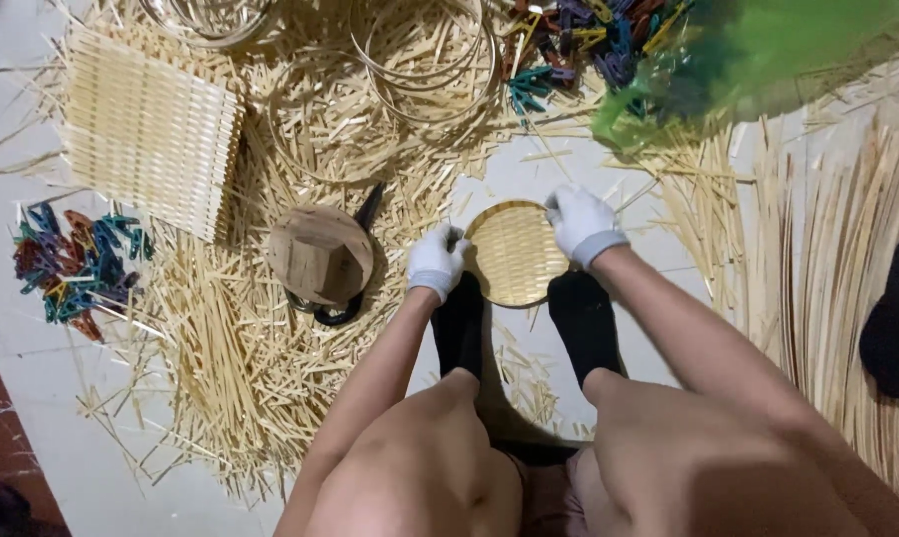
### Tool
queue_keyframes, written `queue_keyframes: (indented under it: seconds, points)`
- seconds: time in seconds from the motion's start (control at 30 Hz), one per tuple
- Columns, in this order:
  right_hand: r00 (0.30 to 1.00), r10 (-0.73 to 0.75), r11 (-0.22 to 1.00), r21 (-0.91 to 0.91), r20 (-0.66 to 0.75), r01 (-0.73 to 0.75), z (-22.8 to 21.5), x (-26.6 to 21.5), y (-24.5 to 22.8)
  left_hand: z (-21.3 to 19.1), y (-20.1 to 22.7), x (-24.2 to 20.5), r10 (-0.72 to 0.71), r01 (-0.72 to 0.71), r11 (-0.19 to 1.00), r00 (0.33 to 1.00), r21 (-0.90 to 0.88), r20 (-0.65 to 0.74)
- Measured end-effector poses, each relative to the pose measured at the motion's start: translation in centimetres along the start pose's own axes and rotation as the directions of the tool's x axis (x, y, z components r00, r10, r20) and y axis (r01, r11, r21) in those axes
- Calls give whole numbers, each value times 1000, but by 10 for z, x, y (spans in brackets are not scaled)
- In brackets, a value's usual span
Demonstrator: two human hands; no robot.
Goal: Weaving bamboo strips and using a scraper tool on a wooden mold to shape components of small baskets.
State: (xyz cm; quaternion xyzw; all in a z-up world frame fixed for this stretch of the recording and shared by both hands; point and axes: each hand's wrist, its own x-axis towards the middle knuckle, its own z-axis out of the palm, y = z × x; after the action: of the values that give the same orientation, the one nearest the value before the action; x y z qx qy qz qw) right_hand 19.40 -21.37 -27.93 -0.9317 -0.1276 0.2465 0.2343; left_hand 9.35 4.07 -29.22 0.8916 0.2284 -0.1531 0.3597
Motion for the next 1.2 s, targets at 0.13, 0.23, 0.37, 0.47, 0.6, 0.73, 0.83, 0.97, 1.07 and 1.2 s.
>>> queue_keyframes:
  seconds: [0.13, 0.23, 0.37, 0.47, 0.6, 0.73, 0.83, 0.97, 1.07, 1.2]
  points:
    - [984, 99, 995, 28, -147, -96, 12, -6, 23, -11, 7, -4, 192, -212, 959, 974, -185, -122]
    - [987, 162, 987, 14, 22, -162, -20, -29, -5, 2, 1, 11, 177, -192, 977, 972, -88, -152]
    - [911, 195, 949, -304, 363, -82, -47, -45, -29, -7, 7, 29, 317, -319, 947, 946, -19, -66]
    - [974, 103, 958, -282, 203, -43, -56, -43, -39, -13, 14, 40, 354, -335, 926, 931, -177, 92]
    - [981, -194, 976, -101, 20, 195, -36, 9, -34, 8, -4, 76, 232, -162, 955, 930, -248, 285]
    - [957, -232, 973, 19, 177, 232, -20, 41, -47, -10, 20, 57, 208, -191, 977, 951, -96, 228]
    - [964, -180, 979, -58, 194, 195, -16, 35, -55, 5, 17, 44, 306, -307, 952, 951, 9, 52]
    - [980, -193, 972, -148, -49, 184, -3, 16, -43, 0, 22, 36, 388, -393, 916, 919, -78, -71]
    - [1000, -9, 992, -123, 1, 9, -11, 3, -10, -12, 19, 38, 433, -439, 898, 885, 6, -172]
    - [967, 111, 977, -202, 231, -63, -38, -3, -26, -10, 13, 58, 287, -283, 958, 953, -49, 95]
